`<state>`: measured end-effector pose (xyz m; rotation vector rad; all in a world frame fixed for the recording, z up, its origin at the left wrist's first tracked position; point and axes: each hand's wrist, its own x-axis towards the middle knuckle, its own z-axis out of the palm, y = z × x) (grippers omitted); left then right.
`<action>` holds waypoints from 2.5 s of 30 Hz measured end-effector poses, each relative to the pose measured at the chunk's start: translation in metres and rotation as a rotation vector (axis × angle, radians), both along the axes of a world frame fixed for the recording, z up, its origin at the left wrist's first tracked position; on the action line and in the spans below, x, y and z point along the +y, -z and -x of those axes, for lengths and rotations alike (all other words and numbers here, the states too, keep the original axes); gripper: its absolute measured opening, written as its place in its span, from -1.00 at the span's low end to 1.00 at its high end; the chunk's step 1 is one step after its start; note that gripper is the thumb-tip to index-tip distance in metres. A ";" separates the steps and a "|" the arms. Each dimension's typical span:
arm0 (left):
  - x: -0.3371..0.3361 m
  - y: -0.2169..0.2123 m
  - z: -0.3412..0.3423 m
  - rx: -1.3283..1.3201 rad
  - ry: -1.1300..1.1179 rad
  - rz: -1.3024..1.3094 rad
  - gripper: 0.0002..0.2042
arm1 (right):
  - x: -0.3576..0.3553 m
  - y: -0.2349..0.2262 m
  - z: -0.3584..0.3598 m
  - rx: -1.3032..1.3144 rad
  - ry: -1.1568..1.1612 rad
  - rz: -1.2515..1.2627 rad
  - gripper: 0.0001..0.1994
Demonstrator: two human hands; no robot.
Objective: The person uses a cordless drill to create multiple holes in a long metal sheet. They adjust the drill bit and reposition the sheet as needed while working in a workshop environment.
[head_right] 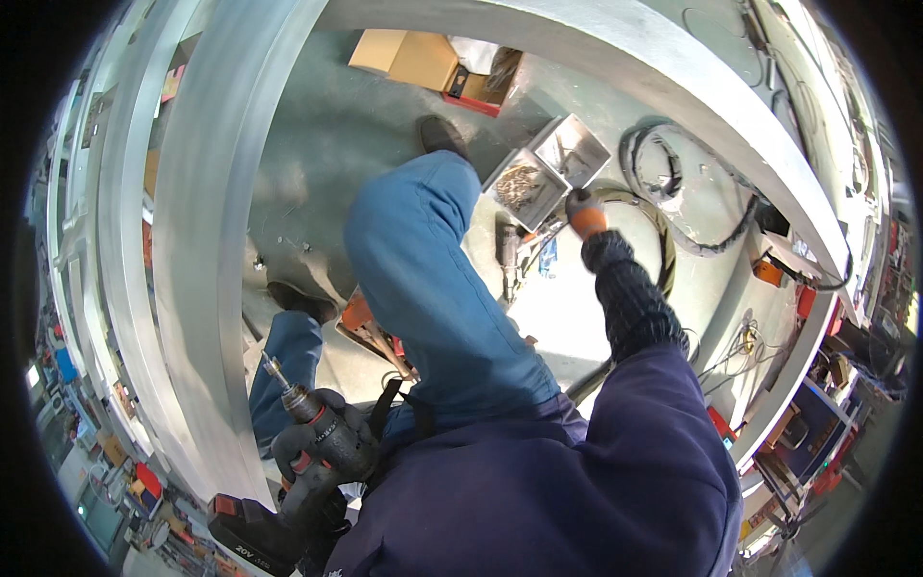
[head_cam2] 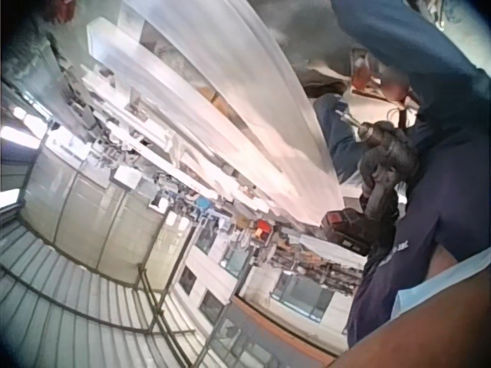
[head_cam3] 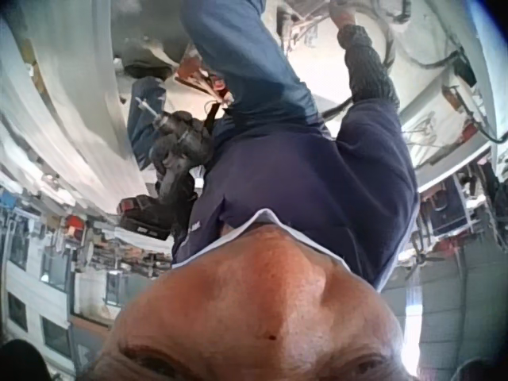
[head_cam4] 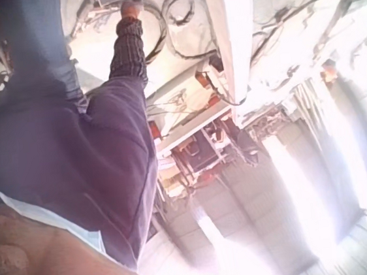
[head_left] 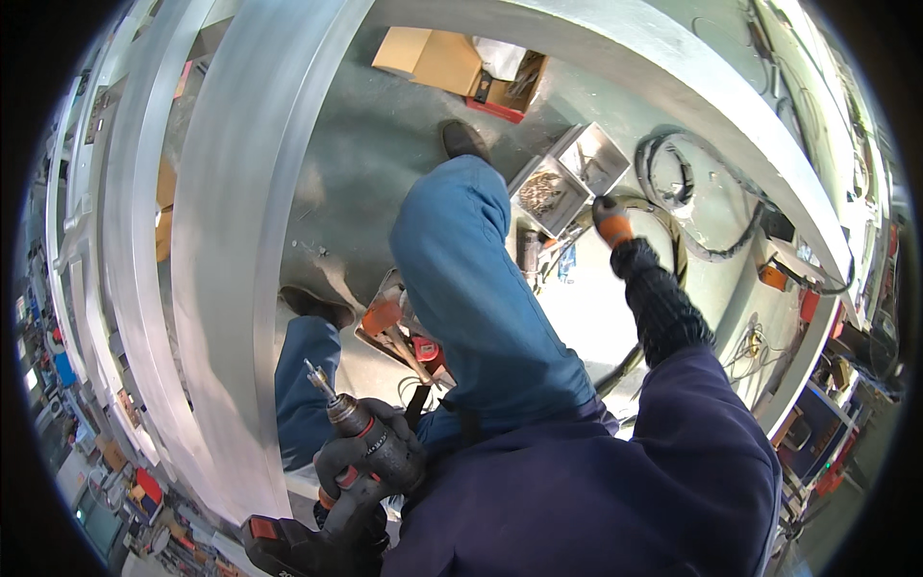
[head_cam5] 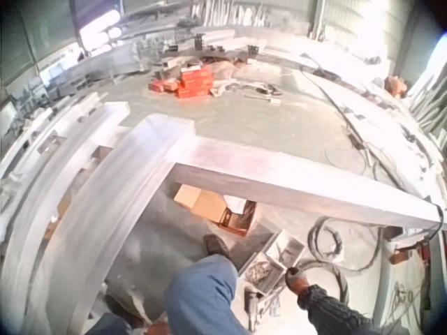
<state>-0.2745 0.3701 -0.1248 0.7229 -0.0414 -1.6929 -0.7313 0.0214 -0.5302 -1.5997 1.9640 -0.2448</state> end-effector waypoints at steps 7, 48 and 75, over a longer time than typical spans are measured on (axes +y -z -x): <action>-0.026 0.001 -0.015 -0.720 0.023 0.217 -0.60 | -0.119 0.122 -0.042 0.575 -0.636 -0.305 -0.61; -0.032 -0.026 -0.006 -1.018 0.486 -0.129 -0.64 | 0.094 -0.417 -0.279 -0.552 -1.274 0.562 -0.62; -0.050 -0.056 -0.016 -0.336 0.351 -0.437 -0.59 | 0.082 -0.386 -0.268 -0.368 -1.444 0.546 -0.60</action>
